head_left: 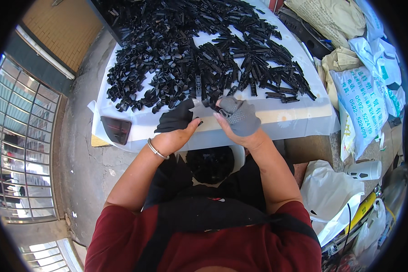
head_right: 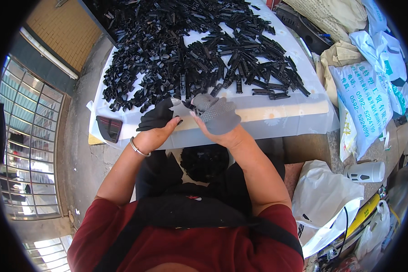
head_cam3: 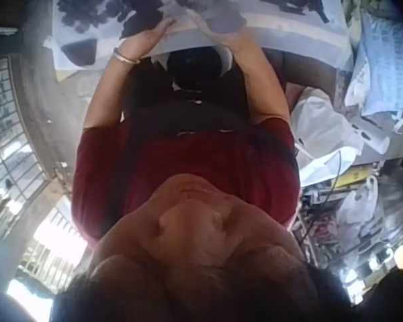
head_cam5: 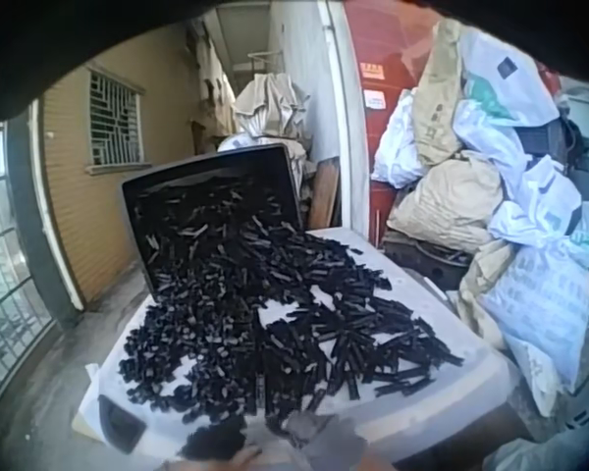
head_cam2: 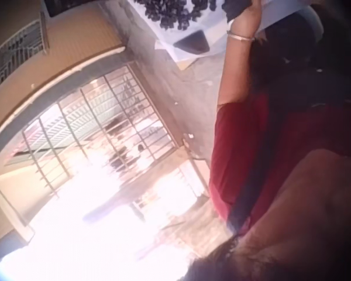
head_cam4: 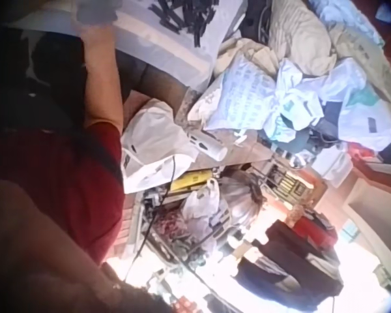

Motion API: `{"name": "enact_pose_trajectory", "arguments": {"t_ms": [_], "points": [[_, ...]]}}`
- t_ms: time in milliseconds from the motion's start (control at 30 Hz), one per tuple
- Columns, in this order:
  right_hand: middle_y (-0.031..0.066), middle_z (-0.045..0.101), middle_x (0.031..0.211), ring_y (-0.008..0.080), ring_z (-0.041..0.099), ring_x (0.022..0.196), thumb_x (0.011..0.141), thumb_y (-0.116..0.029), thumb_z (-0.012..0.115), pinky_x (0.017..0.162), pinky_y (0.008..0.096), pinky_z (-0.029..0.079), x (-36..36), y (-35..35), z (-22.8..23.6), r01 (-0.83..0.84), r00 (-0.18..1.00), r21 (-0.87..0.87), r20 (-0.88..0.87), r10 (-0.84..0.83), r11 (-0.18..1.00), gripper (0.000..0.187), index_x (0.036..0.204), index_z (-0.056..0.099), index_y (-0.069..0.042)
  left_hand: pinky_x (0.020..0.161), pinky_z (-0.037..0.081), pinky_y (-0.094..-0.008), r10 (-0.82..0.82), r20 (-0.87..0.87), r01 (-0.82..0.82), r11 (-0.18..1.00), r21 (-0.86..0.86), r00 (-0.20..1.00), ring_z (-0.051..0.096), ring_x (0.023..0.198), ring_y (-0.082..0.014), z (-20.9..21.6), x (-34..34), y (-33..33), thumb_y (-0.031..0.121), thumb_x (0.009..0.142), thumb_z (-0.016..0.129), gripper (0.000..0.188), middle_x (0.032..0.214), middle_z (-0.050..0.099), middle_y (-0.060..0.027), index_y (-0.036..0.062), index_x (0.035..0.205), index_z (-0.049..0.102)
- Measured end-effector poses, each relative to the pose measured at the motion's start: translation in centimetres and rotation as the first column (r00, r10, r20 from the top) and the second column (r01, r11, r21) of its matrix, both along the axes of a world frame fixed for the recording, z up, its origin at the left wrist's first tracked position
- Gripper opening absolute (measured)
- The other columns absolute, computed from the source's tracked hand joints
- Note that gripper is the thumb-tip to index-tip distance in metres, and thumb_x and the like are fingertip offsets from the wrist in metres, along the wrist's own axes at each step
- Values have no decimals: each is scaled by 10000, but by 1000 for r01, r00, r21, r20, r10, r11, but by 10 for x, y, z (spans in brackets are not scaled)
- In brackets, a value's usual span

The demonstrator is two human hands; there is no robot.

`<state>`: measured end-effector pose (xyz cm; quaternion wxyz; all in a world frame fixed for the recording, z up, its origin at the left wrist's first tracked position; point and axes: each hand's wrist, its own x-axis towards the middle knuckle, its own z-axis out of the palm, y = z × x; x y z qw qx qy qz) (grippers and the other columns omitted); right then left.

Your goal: Sorting and inspecting small black components at a workbench.

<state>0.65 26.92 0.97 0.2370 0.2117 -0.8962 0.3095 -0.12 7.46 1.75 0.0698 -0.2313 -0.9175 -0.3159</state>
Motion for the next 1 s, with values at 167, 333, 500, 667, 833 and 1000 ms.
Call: {"name": "enact_pose_trajectory", "arguments": {"t_ms": [167,333,500,667,833,1000], "points": [[121,597,954,290,578,842,776,-185,620,736,363,454,17,-17,16,-357,904,-113,208,374,927,307,1051,565,-61,837,420,-292,-162,69,161,987,22,984,526,993,-198,13,10,-16,107,784,619,459,1122,529,-125,4,1194,440],[113,605,879,279,579,807,771,-199,619,701,359,455,18,-23,2,-400,897,-75,175,407,914,300,1034,573,-63,793,434,-300,-150,291,52,946,319,945,566,899,-233,9,17,-15,224,834,578,434,988,594,-130,20,1194,449],[121,591,831,303,563,766,775,-214,610,672,371,446,30,-36,24,-177,963,88,223,154,980,276,974,574,-26,660,456,-291,75,606,-313,902,297,792,583,719,-209,-34,30,-16,349,923,413,393,809,625,-114,10,1050,567],[137,579,865,319,553,773,799,-247,592,673,379,445,26,-17,16,-161,987,-3,0,161,987,277,953,574,-17,621,439,-288,-33,448,-264,768,583,894,538,662,-158,-7,25,-3,315,930,395,372,737,597,-65,3,901,596],[148,599,851,317,562,789,823,-287,568,694,399,443,28,-10,20,-154,969,10,199,149,988,289,937,599,-24,602,418,-291,62,402,-259,851,456,913,511,636,-143,12,26,-4,316,931,395,376,683,576,-41,9,842,594],[135,601,795,302,559,739,819,-314,556,648,393,439,30,-14,21,-116,992,192,75,104,974,294,932,609,-47,572,410,-304,66,345,-226,865,449,936,497,586,-160,11,27,-2,316,928,402,375,642,555,-47,13,785,572]]}}
